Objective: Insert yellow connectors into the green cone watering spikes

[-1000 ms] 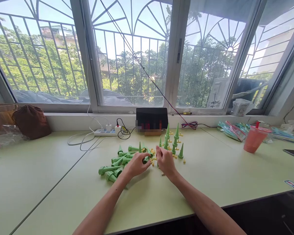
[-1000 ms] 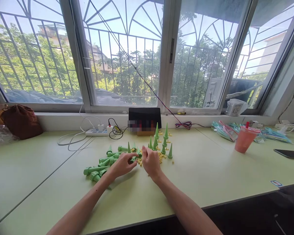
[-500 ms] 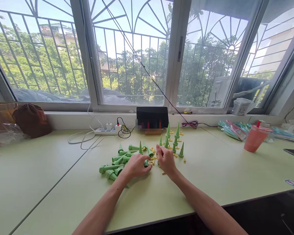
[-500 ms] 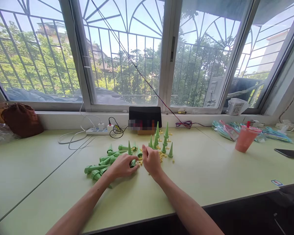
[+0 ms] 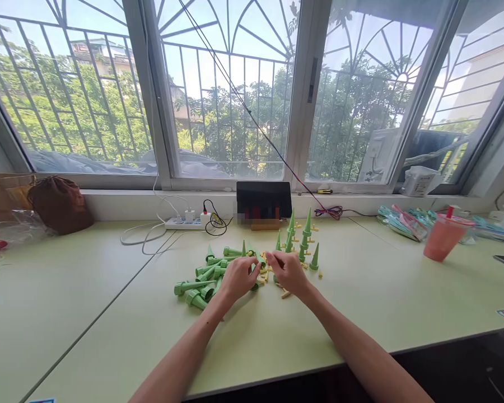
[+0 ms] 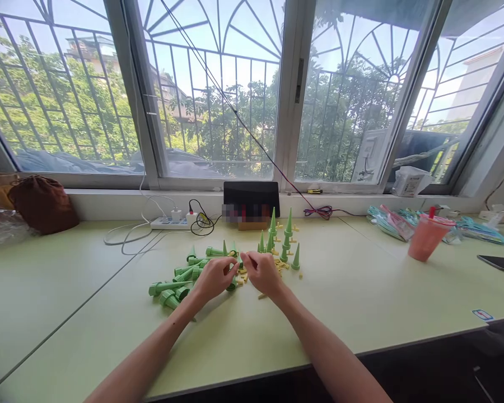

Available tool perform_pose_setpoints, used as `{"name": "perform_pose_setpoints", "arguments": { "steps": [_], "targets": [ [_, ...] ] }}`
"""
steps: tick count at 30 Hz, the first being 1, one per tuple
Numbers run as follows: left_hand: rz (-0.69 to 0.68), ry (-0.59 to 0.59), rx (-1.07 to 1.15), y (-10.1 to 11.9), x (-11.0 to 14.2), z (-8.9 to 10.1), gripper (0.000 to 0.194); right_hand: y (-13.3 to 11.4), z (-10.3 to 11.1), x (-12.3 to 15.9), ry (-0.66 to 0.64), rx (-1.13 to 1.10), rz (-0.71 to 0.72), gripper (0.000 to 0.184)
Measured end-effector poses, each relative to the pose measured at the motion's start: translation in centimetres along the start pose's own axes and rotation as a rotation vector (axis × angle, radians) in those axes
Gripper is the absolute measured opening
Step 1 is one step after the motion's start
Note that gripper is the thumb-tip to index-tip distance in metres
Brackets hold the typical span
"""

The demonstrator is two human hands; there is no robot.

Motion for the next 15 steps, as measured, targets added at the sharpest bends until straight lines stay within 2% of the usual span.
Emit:
{"name": "perform_pose_setpoints", "arguments": {
  "steps": [4,7,9,11,13,15],
  "targets": [
    [-0.008,0.015,0.024,0.0,0.0,-0.1,0.031,-0.9,2.0,-0.8,-0.046,-0.006,0.045,0.046],
    [-0.004,0.029,0.04,0.0,0.0,-0.2,0.032,-1.6,3.9,-1.5,-0.171,-0.003,0.074,0.041],
    [0.006,0.039,0.051,0.1,0.0,-0.2,0.031,-1.6,5.3,-1.8,-0.308,0.033,0.075,0.037],
    [0.009,0.045,0.061,0.1,0.0,-0.2,0.031,-1.0,6.3,-1.7,-0.523,0.066,0.028,0.034],
    [0.008,0.049,0.067,0.0,0.0,-0.2,0.031,0.2,6.9,-1.2,-0.715,0.077,-0.102,0.028],
    [0.008,0.055,0.069,0.0,0.0,-0.1,0.032,1.5,7.1,-0.7,-0.786,0.076,-0.224,0.018]
  ]
}}
Point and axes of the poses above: each hand's wrist, its own x-axis away from the middle knuckle, its own z-axis out of the back of the hand, y = z × x, the point moved 3 cm from there along -x, towards the middle knuckle, and after that the axes turned 7 degrees about z, right-handed, at the moved point
